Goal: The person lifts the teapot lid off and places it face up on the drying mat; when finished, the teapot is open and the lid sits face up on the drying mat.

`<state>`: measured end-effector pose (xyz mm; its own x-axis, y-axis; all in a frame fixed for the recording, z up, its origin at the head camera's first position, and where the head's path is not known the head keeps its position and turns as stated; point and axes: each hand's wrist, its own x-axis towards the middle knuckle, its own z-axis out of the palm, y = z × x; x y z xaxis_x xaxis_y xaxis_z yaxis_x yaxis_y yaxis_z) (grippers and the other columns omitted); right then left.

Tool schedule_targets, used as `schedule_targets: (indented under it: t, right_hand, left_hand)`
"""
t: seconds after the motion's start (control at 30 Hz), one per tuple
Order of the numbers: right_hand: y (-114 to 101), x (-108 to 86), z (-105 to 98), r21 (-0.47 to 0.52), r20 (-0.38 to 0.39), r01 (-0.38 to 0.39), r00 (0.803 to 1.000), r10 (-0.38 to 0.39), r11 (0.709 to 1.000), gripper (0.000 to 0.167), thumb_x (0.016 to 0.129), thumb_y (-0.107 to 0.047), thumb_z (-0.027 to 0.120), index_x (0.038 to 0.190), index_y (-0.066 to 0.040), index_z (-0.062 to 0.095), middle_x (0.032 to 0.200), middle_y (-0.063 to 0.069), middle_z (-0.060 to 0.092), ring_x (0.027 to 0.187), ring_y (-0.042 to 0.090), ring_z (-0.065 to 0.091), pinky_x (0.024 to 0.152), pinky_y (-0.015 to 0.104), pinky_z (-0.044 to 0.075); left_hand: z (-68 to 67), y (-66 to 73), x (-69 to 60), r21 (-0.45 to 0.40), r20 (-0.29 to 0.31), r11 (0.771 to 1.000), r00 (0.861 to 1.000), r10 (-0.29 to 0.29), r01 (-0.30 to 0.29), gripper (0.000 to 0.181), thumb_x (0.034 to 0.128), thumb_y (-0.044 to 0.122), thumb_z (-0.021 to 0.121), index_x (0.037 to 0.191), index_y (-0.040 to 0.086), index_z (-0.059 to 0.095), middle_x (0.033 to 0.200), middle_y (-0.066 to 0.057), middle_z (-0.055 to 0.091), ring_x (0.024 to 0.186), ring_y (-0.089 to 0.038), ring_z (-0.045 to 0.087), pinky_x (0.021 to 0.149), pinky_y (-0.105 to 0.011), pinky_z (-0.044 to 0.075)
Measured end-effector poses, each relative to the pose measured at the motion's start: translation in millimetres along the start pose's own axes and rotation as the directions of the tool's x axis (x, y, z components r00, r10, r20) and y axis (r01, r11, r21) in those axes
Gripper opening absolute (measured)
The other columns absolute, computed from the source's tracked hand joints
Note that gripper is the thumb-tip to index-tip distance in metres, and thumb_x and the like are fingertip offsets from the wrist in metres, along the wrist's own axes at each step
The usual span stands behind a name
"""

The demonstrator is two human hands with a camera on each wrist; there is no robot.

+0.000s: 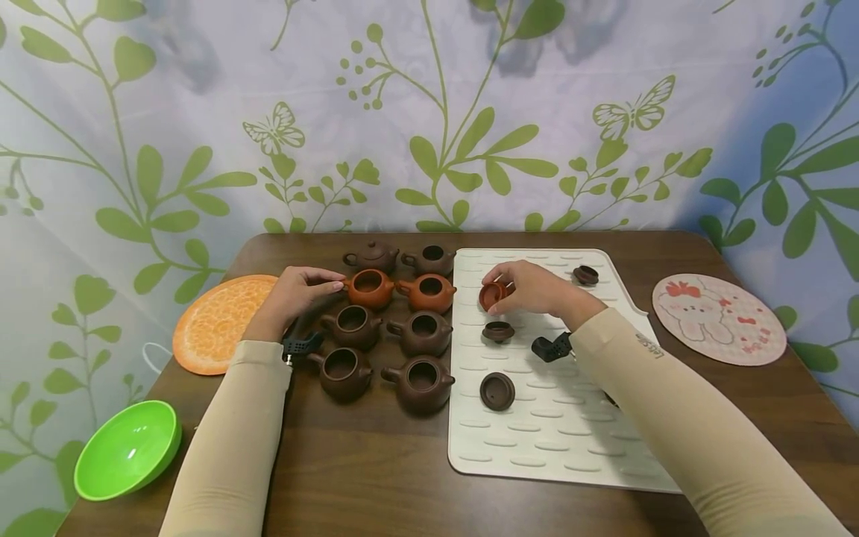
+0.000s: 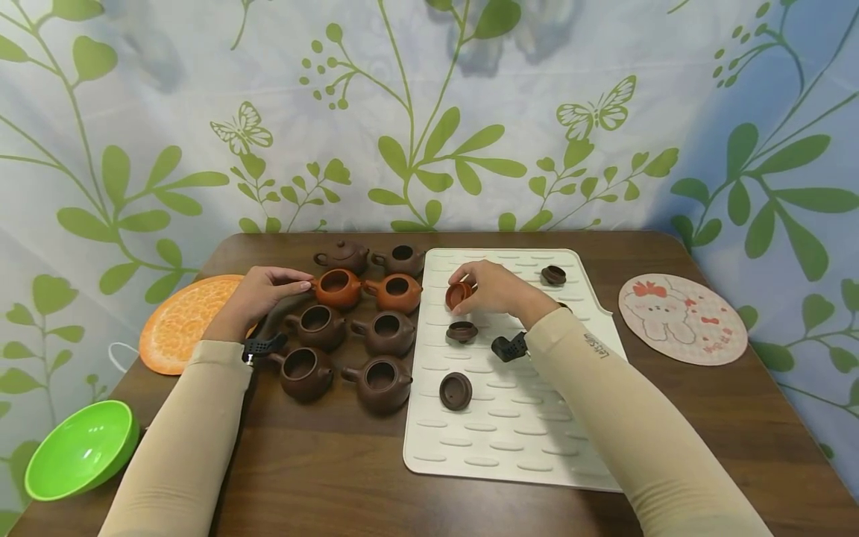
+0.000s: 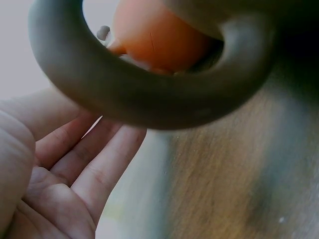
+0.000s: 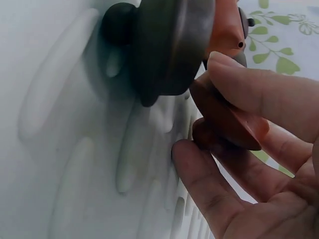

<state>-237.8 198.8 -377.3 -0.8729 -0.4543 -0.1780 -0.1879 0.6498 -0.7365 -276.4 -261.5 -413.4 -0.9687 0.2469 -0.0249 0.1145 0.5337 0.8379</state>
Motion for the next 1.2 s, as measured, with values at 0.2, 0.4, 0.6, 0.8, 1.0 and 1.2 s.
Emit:
schedule_targets:
  t: [0.2, 0.4, 0.6, 0.8, 1.0, 1.2]
  right_hand:
    - [2.2, 2.1, 2.6, 0.002, 0.014, 0.002, 1.000, -0.002, 1.000, 0.054, 0.089, -0.015, 0.089, 0.136, -0.002, 0.065, 0.123, 0.017, 0.066, 0.105, 0.030, 0.062, 0.093, 0.047, 0.048]
    - [1.4, 4.6, 4.0, 0.001, 0.038, -0.006, 0.999, 0.006, 1.000, 0.055, 0.091, -0.018, 0.087, 0.138, -0.001, 0.065, 0.129, 0.018, 0.065, 0.115, 0.033, 0.060, 0.099, 0.050, 0.047]
    - [-0.8, 5.7, 1.7, -0.027, 0.038, -0.029, 0.999, 0.030, 0.999, 0.062, 0.093, -0.019, 0.086, 0.146, 0.000, 0.060, 0.137, 0.023, 0.061, 0.124, 0.037, 0.059, 0.104, 0.053, 0.046]
    - [-2.1, 5.4, -0.4, -0.026, 0.032, -0.046, 0.998, 0.047, 0.999, 0.062, 0.093, -0.023, 0.085, 0.146, 0.000, 0.060, 0.137, 0.023, 0.061, 0.125, 0.037, 0.059, 0.105, 0.053, 0.045]
    - [-4.3, 6.2, -1.9, -0.043, 0.016, -0.057, 0.998, 0.058, 0.997, 0.058, 0.096, -0.028, 0.081, 0.144, -0.001, 0.062, 0.133, 0.021, 0.063, 0.124, 0.037, 0.058, 0.105, 0.055, 0.044]
    - [-6.0, 6.6, -2.0, -0.058, 0.014, -0.052, 0.999, 0.053, 0.997, 0.057, 0.098, -0.032, 0.079, 0.144, -0.003, 0.063, 0.133, 0.019, 0.064, 0.125, 0.036, 0.058, 0.106, 0.055, 0.044]
  left_hand:
    - [-0.6, 0.5, 0.2, 0.002, 0.003, 1.000, 1.000, 0.007, -0.007, 0.035, 0.0966, 0.036, 0.080, 0.123, 0.013, 0.081, 0.120, -0.006, 0.074, 0.115, -0.025, 0.065, 0.101, -0.048, 0.051]
    - [-0.1, 0.4, 0.1, 0.004, 0.003, 1.000, 1.000, 0.009, -0.009, 0.037, 0.0963, 0.038, 0.080, 0.124, 0.013, 0.081, 0.121, -0.006, 0.074, 0.116, -0.025, 0.064, 0.102, -0.049, 0.050]
    - [0.3, -0.6, 0.6, 0.010, -0.003, 1.000, 1.000, 0.006, -0.006, 0.037, 0.0966, 0.038, 0.080, 0.124, 0.013, 0.081, 0.121, -0.006, 0.074, 0.116, -0.026, 0.064, 0.102, -0.050, 0.050]
    - [0.1, -0.8, 1.3, 0.000, -0.003, 1.000, 1.000, 0.009, -0.009, 0.035, 0.0968, 0.037, 0.080, 0.123, 0.014, 0.081, 0.120, -0.006, 0.075, 0.116, -0.026, 0.064, 0.102, -0.050, 0.050]
    - [-0.2, -0.7, 0.3, -0.005, 0.000, 1.000, 1.000, 0.014, -0.014, 0.035, 0.0967, 0.036, 0.080, 0.123, 0.013, 0.081, 0.120, -0.006, 0.074, 0.117, -0.026, 0.063, 0.103, -0.050, 0.049]
    - [-0.3, -0.4, -0.8, 0.001, -0.004, 1.000, 1.000, 0.016, -0.016, 0.034, 0.0974, 0.034, 0.080, 0.123, 0.012, 0.081, 0.120, -0.006, 0.074, 0.116, -0.025, 0.064, 0.102, -0.048, 0.050]
